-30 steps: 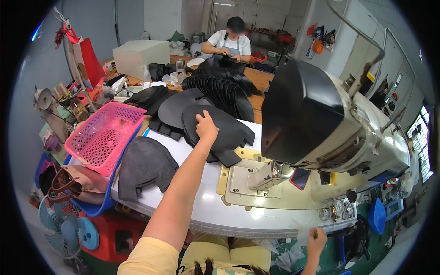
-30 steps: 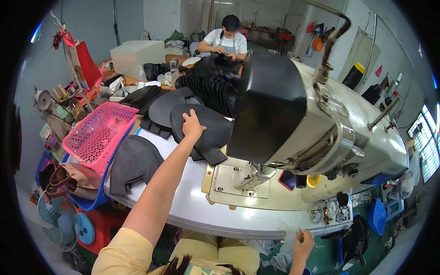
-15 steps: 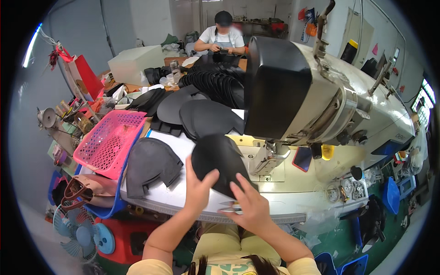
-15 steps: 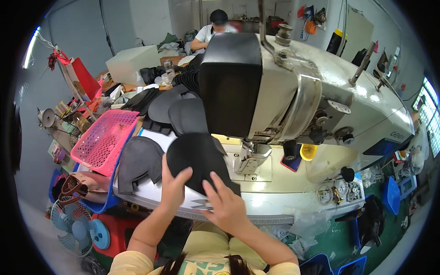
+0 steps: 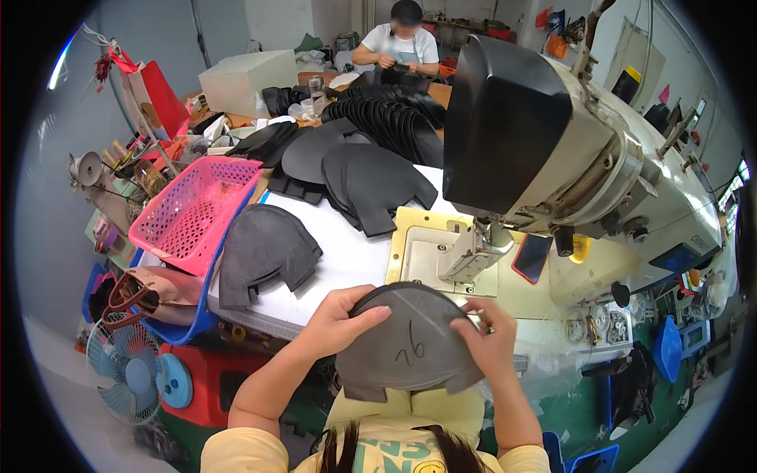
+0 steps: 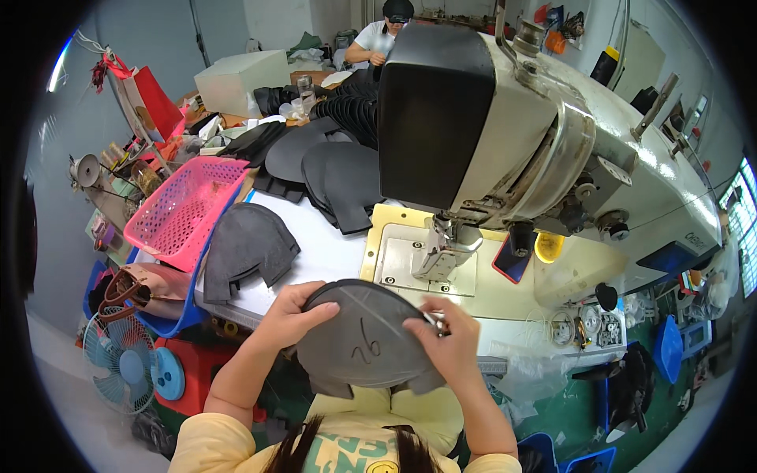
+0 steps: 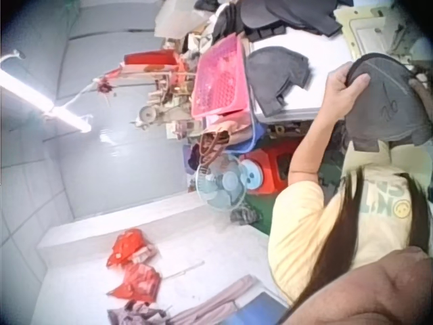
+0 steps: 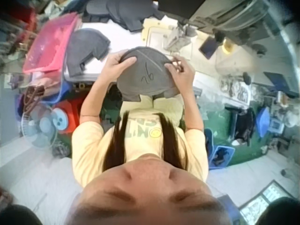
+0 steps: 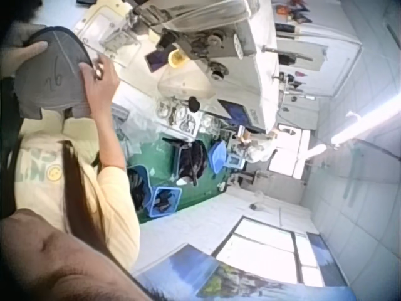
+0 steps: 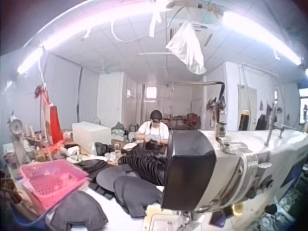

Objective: The person handles black fabric pieces, folding and aligning them on a work table. They use a small yellow tool to press or mark the fabric edges and then place the prepared pieces into a pink basket. The person repeats this process for multiple fabric units.

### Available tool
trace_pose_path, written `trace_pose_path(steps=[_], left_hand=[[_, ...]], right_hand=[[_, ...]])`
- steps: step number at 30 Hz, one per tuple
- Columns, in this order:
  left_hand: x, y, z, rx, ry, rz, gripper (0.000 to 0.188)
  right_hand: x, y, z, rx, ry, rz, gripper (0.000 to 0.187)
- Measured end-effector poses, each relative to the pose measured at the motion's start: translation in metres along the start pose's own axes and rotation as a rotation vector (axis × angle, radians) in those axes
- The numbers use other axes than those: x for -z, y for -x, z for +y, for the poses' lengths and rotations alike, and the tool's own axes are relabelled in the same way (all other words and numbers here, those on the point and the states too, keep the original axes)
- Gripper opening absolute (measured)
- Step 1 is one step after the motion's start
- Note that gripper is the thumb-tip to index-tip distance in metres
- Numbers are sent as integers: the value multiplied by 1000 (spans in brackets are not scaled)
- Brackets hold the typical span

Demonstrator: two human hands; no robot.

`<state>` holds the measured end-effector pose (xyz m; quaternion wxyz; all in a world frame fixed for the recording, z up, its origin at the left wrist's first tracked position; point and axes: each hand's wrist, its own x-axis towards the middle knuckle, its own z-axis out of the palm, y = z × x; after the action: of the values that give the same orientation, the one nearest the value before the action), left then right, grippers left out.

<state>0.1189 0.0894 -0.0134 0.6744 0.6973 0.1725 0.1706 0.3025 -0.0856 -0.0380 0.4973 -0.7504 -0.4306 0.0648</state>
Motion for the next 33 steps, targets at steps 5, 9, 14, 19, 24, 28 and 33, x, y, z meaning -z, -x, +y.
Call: trace_pose_path(steps=[5,9,14,19,24,28,33], left_hand=[[-23,1,-5,15,-23,82,22],[-39,4,-6,-89,-104,132,24],[-45,10,-3,-128,-270,111,26],[-47,12,1,-159,-308,91,27],[-46,16,0,-154,-337,39,25],[-49,18,-11,-119,-217,59,22],[-52,17,-26,-21,1,55,21]], right_hand=[[-6,2,-16,234,175,280,41],[-24,7,-28,297,-19,83,35],[-34,-1,-36,339,-153,70,29],[-31,-5,-36,397,-106,10,30],[-20,-10,-36,374,-137,-201,29],[-20,-9,-34,395,-197,-249,25],[-33,-3,-18,821,133,9,31]])
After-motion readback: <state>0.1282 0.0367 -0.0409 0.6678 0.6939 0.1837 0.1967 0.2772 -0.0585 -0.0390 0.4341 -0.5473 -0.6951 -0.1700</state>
